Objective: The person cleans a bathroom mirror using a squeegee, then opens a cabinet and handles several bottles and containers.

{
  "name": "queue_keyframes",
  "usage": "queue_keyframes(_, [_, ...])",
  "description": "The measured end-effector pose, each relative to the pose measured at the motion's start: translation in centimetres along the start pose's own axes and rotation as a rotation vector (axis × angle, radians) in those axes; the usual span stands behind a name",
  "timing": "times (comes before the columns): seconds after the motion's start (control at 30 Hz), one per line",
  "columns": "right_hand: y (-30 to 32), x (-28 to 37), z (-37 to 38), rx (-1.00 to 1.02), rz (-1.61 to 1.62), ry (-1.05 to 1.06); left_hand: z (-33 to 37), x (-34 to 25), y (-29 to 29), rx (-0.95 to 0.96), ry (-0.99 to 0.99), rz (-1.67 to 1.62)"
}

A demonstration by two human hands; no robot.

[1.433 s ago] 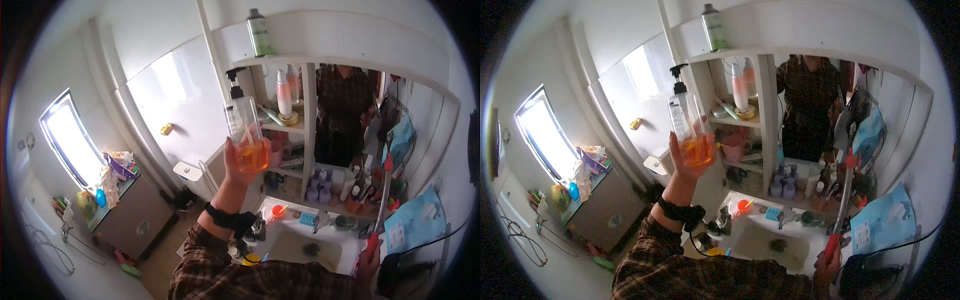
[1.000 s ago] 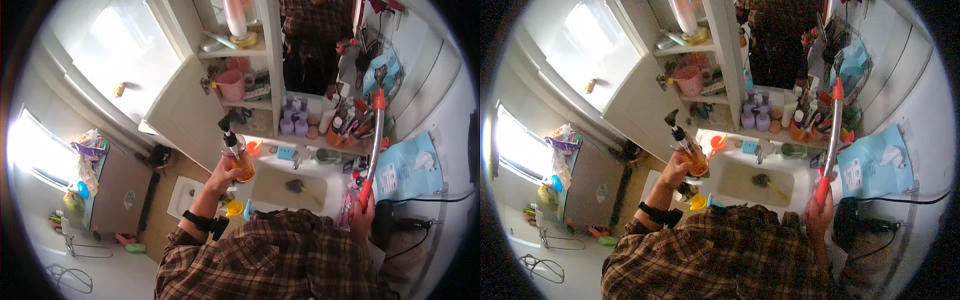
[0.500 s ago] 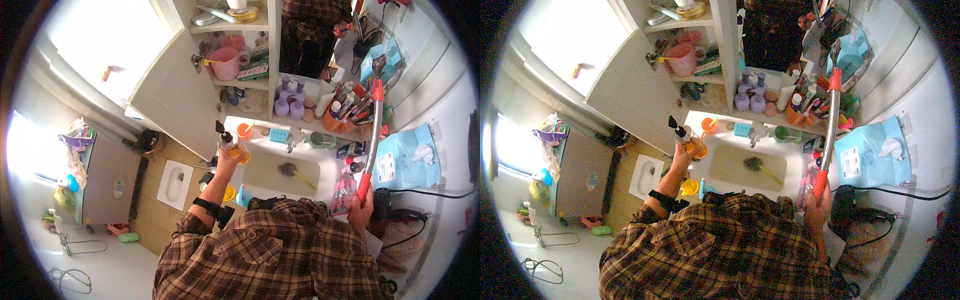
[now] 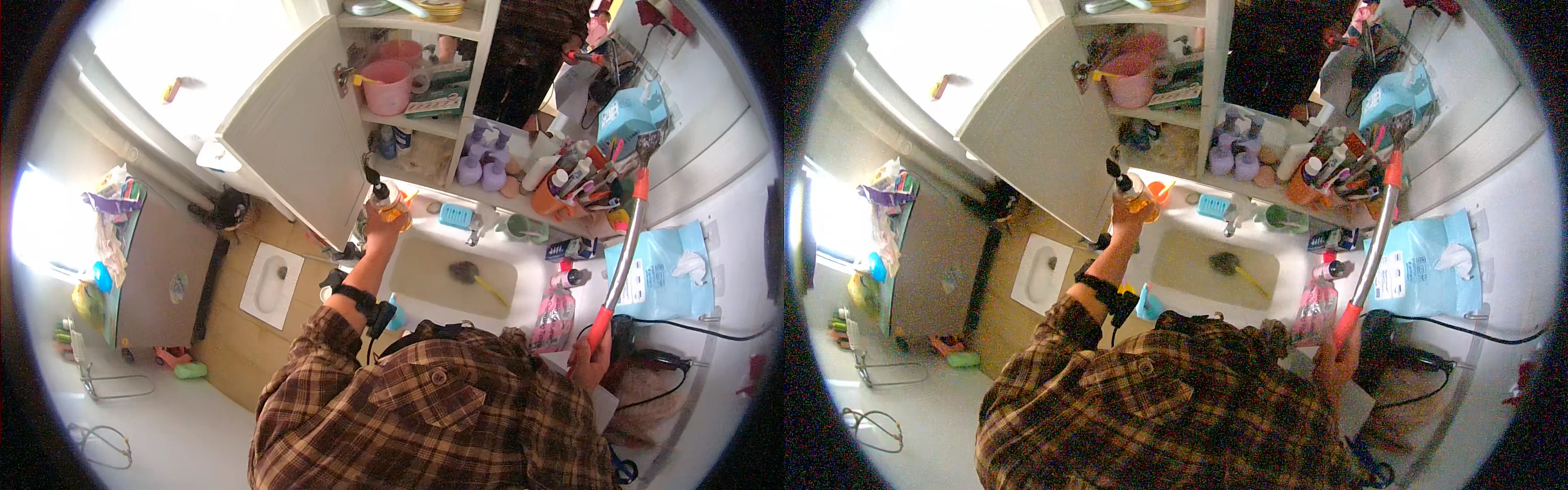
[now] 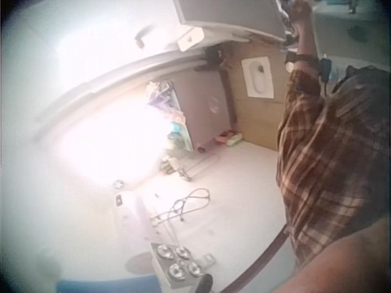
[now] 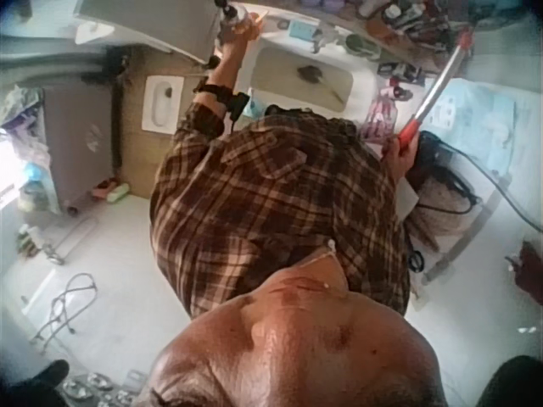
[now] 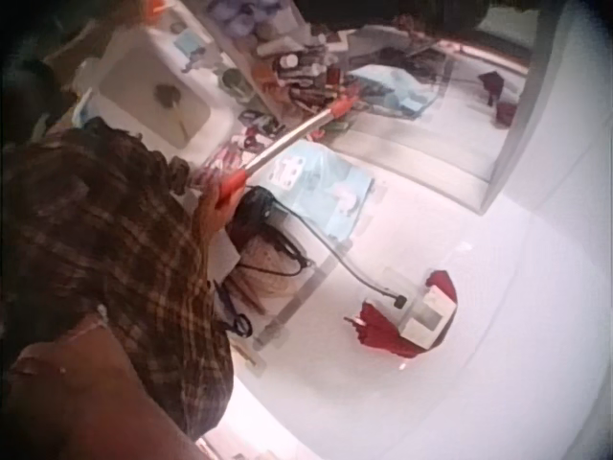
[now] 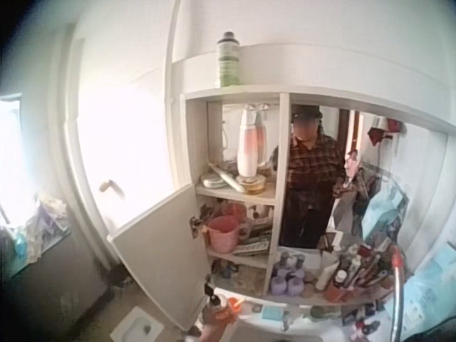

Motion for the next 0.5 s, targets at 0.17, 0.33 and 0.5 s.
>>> queue_keyframes(0.17, [0.0, 2.2, -0.7, 0.039, 0.066, -0.103, 2.8, 3.5, -1.1, -0.115, 0.028, -0.125])
queue_keyframes(0.33, [-0.6, 3.9, -1.1, -0.036, 0.007, -0.177, 3.7, 4.2, -2.9, -0.131, 0.09, -0.009])
queue_keyframes(0.5, [-0.8, 4.2, -1.3, -0.082, 0.051, -0.22, 6.2, 7.8, -2.4, -0.213, 0.066, -0.11])
Point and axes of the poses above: each hand's wrist, its own z-axis towards the middle knuckle, its own y-axis out of the back of the hand, x = y × z, the point moved 2 cm from there along z, towards the middle knuckle, and after that the axes turned 9 degrees about y, right-handed, at the moved point
